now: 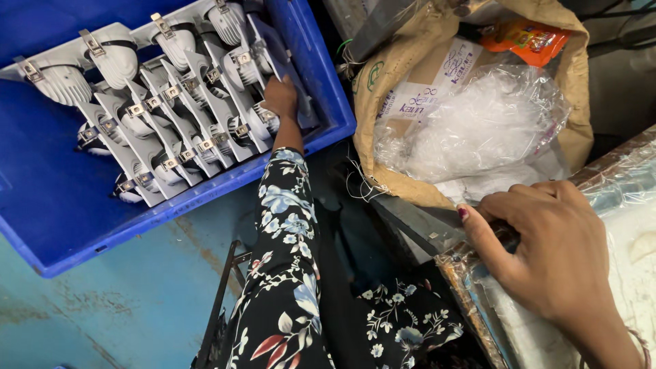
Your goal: The person assembles a dual recessed light fixture by inserting LED modules into the housing and securing them with a green handheld tool. They handle wires, plastic clips, and the fixture housing, then place the completed unit into a blue crate.
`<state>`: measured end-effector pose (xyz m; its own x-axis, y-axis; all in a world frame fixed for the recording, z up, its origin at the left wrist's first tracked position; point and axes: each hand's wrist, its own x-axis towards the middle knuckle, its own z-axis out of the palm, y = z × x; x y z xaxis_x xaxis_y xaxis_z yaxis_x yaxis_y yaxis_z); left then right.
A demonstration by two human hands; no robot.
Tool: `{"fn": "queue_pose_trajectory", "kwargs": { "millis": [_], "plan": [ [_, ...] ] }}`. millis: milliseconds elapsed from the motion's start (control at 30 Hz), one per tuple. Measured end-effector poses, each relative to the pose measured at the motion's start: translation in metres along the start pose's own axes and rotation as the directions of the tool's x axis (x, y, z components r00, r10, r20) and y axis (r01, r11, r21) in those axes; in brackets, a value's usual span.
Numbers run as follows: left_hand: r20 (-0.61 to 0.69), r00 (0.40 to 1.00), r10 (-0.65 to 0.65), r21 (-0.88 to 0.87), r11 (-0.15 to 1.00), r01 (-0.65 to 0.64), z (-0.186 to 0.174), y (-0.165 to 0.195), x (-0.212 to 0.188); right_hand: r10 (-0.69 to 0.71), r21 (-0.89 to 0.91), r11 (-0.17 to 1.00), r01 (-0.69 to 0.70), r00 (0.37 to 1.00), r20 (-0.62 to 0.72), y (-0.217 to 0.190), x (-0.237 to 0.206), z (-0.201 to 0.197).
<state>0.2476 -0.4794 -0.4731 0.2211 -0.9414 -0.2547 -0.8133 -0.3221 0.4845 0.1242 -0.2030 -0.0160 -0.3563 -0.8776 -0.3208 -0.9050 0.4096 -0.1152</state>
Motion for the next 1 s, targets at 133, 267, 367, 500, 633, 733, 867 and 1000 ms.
{"fn": "queue_pose_trajectory", "kwargs": {
  "millis": [133, 267, 367, 500, 633, 733, 867, 1000],
  "plan": [
    [-0.09, 0.994, -0.066, -0.172, 0.984, 0.05, -0.009, -0.003, 0.002, -0.031, 0.016, 0.999, 0.031, 0.999, -0.028, 0.0, 0.0, 0.0],
    [-0.129, 0.991, -0.029, -0.136, 0.991, 0.011, -0.01, -0.005, 0.005, -0.023, 0.007, 1.0, 0.024, 0.999, -0.025, 0.001, 0.0, 0.001],
    [-0.155, 0.988, 0.001, -0.211, 0.977, -0.034, -0.012, -0.007, 0.008, -0.022, 0.02, 1.0, 0.023, 0.999, -0.038, 0.002, -0.001, 0.001],
    [-0.178, 0.98, 0.087, -0.294, 0.946, -0.137, -0.022, -0.011, 0.009, -0.1, -0.002, 0.995, 0.1, 0.986, -0.13, 0.005, -0.004, 0.004],
    [-0.033, 0.999, 0.039, -0.488, 0.871, -0.05, -0.04, -0.009, 0.011, -0.09, -0.007, 0.996, 0.09, 0.993, -0.082, 0.014, -0.007, 0.01],
    [0.053, 0.991, 0.12, -0.827, 0.561, -0.024, -0.059, -0.011, 0.007, -0.138, 0.031, 0.989, 0.143, 0.981, -0.134, 0.016, -0.011, 0.012],
    [0.247, 0.949, 0.196, -0.929, 0.327, 0.175, -0.082, -0.021, -0.003, -0.157, 0.044, 0.985, 0.164, 0.977, -0.142, 0.014, -0.014, 0.009],
    [0.486, 0.816, 0.312, -0.873, 0.143, 0.465, -0.101, -0.027, 0.001, -0.095, -0.071, 0.993, 0.098, 0.995, 0.035, 0.013, -0.012, 0.008]
  ]
}}
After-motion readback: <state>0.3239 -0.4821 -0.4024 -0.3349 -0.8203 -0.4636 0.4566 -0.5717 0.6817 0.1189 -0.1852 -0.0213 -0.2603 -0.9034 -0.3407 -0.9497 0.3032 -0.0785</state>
